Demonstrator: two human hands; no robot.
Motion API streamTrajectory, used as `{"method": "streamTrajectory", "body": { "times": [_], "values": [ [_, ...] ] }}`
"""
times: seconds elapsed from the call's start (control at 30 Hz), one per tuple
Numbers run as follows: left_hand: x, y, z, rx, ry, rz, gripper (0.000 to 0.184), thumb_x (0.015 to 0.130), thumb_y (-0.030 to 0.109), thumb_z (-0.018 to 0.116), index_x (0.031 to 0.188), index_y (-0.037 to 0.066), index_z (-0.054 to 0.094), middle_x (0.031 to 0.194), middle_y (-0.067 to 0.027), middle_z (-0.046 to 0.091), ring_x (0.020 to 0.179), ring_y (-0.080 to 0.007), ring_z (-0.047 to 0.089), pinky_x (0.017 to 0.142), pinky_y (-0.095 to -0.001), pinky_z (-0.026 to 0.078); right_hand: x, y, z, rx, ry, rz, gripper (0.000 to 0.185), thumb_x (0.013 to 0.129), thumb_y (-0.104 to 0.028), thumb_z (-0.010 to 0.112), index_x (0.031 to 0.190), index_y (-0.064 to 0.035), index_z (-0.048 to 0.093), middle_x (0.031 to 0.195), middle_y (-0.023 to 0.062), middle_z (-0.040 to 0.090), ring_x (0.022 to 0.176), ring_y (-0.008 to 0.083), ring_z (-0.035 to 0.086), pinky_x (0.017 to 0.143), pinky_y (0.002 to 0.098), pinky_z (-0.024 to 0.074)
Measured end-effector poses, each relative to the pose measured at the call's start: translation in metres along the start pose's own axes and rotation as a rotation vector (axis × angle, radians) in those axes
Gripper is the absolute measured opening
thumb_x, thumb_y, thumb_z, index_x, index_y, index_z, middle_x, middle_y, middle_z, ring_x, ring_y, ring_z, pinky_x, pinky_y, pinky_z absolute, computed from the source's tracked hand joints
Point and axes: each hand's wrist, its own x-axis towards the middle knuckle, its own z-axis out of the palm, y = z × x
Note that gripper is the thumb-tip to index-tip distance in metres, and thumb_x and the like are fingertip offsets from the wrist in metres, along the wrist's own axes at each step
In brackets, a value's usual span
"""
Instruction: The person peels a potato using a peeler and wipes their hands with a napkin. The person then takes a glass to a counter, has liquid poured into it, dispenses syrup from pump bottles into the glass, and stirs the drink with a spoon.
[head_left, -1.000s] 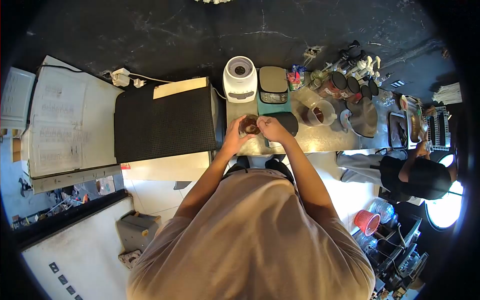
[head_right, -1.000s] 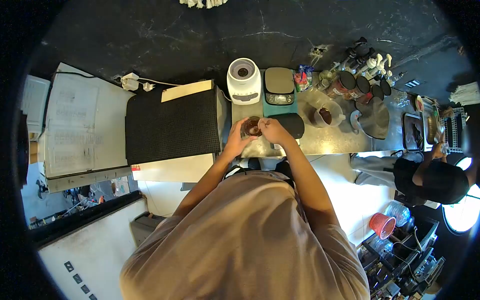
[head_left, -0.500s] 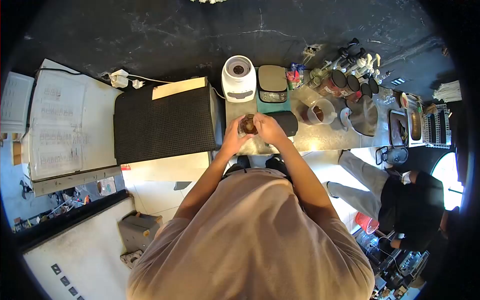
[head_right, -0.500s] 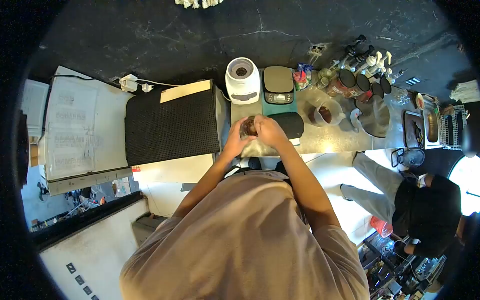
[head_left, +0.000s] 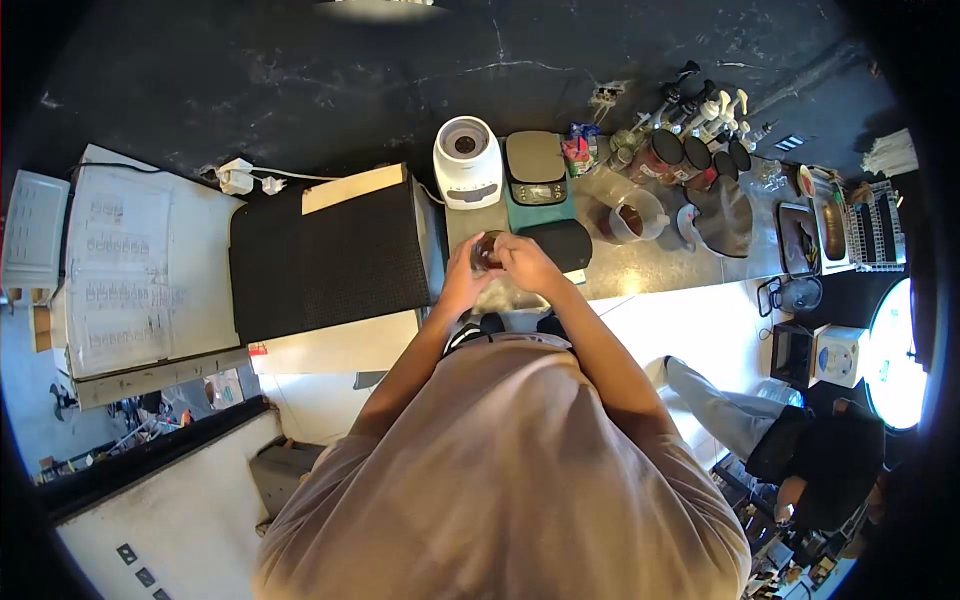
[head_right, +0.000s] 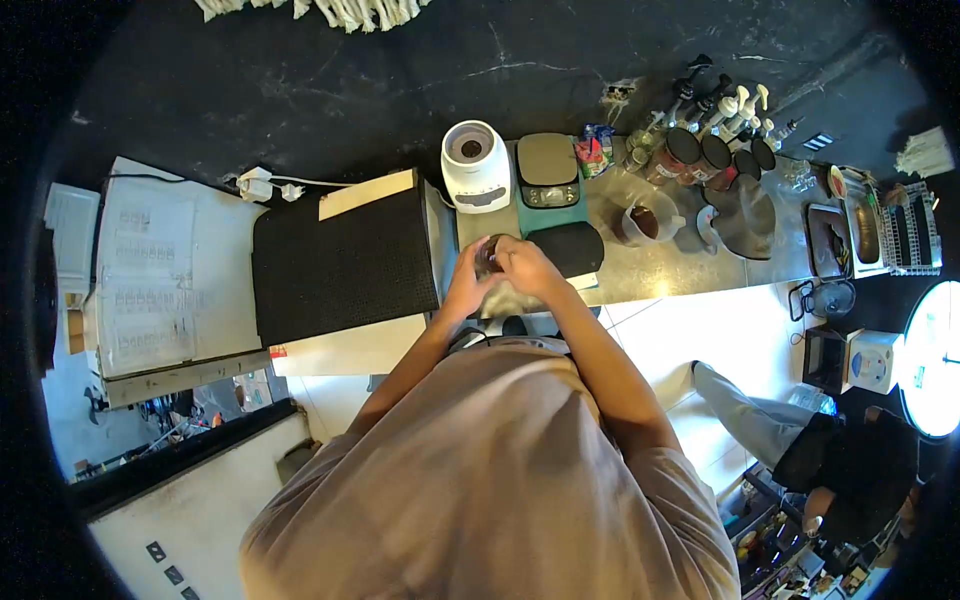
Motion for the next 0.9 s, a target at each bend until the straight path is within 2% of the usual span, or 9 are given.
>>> {"method": "streamTrajectory", "body": {
  "times": [0.13,0.27,0.4,0.5,0.6,0.67,0.8,0.87,0.9],
  "values": [
    [-0.005,0.001,-0.002,0.020,-0.016,-0.043,0.090,0.078,0.024,0.091,0.153,0.008,0.044,0.141,-0.0218,0.056,0.131,-0.0402,0.055,0.112,-0.0476,0.045,-0.009,0.009,0.001,-0.229,-0.087,0.092,0.011,0.091,-0.013,0.062,0.092,-0.0017,0.061,0.096,0.0235,0.066,0.087,0.0463,0.066,0.077,0.0530,0.0526],
    [-0.002,-0.009,0.001,0.027,-0.015,0.007,0.084,0.081,0.020,0.089,0.152,0.008,0.046,0.143,-0.0213,0.055,0.133,-0.0371,0.054,0.114,-0.0451,0.044,0.000,-0.017,-0.008,0.026,-0.110,0.142,0.016,0.095,-0.018,0.060,0.092,-0.0024,0.062,0.094,0.0237,0.068,0.088,0.0462,0.067,0.075,0.0529,0.0540],
    [-0.003,-0.007,0.003,0.015,-0.010,-0.014,0.084,0.080,0.017,0.089,0.151,0.007,0.046,0.142,-0.0197,0.056,0.134,-0.0358,0.055,0.114,-0.0436,0.044,-0.005,0.019,0.011,-0.433,-0.096,0.099,0.015,0.098,-0.016,0.054,0.095,-0.0040,0.062,0.088,0.0251,0.070,0.089,0.0479,0.068,0.077,0.0558,0.0533],
    [-0.001,-0.007,0.002,-0.020,0.005,-0.014,0.086,0.078,0.021,0.091,0.151,0.007,0.047,0.138,-0.0205,0.057,0.130,-0.0380,0.056,0.112,-0.0453,0.045,-0.006,0.005,0.003,0.032,-0.131,0.146,0.016,0.097,-0.019,0.057,0.095,-0.0047,0.064,0.090,0.0245,0.070,0.090,0.0471,0.068,0.078,0.0557,0.0537],
    [-0.005,-0.007,0.004,-0.049,0.048,0.017,0.089,0.077,0.026,0.092,0.151,0.008,0.046,0.136,-0.0210,0.058,0.126,-0.0394,0.057,0.109,-0.0464,0.046,0.000,-0.002,-0.004,-0.102,0.018,0.193,0.018,0.097,-0.021,0.056,0.094,-0.0044,0.063,0.091,0.0242,0.070,0.090,0.0466,0.068,0.078,0.0553,0.0531],
    [-0.005,-0.008,0.005,-0.017,0.050,-0.001,0.088,0.078,0.024,0.091,0.151,0.009,0.046,0.136,-0.0205,0.058,0.125,-0.0388,0.058,0.109,-0.0458,0.046,-0.007,-0.009,-0.003,-0.198,-0.117,0.234,0.019,0.098,-0.020,0.054,0.093,-0.0046,0.063,0.092,0.0235,0.070,0.091,0.0462,0.068,0.077,0.0553,0.0528],
    [-0.005,-0.005,0.004,-0.051,0.055,0.006,0.087,0.078,0.022,0.091,0.151,0.009,0.047,0.136,-0.0200,0.059,0.125,-0.0383,0.058,0.109,-0.0455,0.047,-0.001,0.001,0.004,0.025,-0.080,0.081,0.016,0.098,-0.015,0.054,0.092,-0.0029,0.063,0.088,0.0236,0.068,0.086,0.0457,0.068,0.076,0.0538,0.0542],
    [-0.005,-0.003,0.004,-0.022,0.039,-0.032,0.086,0.078,0.020,0.090,0.151,0.008,0.047,0.137,-0.0197,0.059,0.126,-0.0380,0.059,0.109,-0.0451,0.047,0.005,-0.001,0.004,-0.325,-0.078,0.208,0.013,0.093,-0.013,0.060,0.088,-0.0014,0.061,0.086,0.0243,0.067,0.082,0.0447,0.068,0.074,0.0510,0.0555],
    [-0.005,-0.006,0.003,-0.018,0.044,-0.033,0.086,0.078,0.020,0.090,0.151,0.008,0.047,0.137,-0.0197,0.059,0.126,-0.0380,0.059,0.109,-0.0451,0.047,0.007,-0.009,-0.006,-0.522,-0.327,0.075,0.020,0.098,-0.016,0.057,0.090,0.0027,0.060,0.089,0.0267,0.067,0.086,0.0440,0.068,0.076,0.0474,0.0558]
  ]
}}
